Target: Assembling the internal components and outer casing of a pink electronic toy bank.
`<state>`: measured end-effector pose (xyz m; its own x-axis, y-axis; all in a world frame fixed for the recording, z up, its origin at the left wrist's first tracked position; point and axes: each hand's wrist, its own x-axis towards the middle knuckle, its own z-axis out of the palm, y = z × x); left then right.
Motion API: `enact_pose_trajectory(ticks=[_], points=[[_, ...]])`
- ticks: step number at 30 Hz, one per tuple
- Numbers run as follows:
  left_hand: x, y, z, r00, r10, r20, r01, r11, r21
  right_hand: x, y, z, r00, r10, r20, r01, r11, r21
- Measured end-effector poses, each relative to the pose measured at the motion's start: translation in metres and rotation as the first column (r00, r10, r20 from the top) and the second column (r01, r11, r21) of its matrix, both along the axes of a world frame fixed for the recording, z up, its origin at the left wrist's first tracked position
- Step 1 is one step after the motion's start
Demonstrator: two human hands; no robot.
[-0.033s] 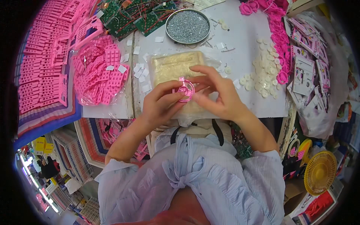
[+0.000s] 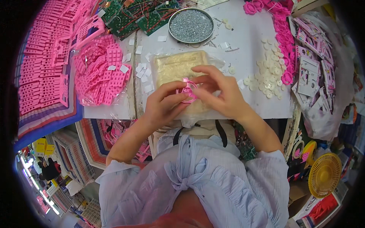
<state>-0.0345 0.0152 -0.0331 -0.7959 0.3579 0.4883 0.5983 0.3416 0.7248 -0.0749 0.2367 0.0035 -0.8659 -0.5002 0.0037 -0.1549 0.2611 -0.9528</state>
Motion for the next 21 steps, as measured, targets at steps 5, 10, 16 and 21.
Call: enact_pose_trajectory(ticks=[5,10,16,21], points=[[-0.004,-0.003,-0.013,0.999,0.032,-0.006,-0.032,0.926,-0.377,-0.013,-0.016,-0.022,0.806,0.132,-0.576,0.157,0.892,0.424],[0.004,-0.001,-0.001,0.999,0.025,0.031,-0.003,0.815,-0.579,-0.024,-0.025,-0.034,0.731,0.175,-0.660,0.166,0.892,0.421],[0.017,-0.011,-0.005,0.997,-0.028,0.066,0.066,0.719,-0.692,-0.044,-0.029,-0.028,0.758,0.364,-0.542,0.007,0.826,0.564],[-0.025,-0.071,0.043,0.854,-0.240,0.462,0.206,0.971,0.122,-0.040,-0.025,-0.021,0.811,0.326,-0.486,-0.022,0.847,0.531]])
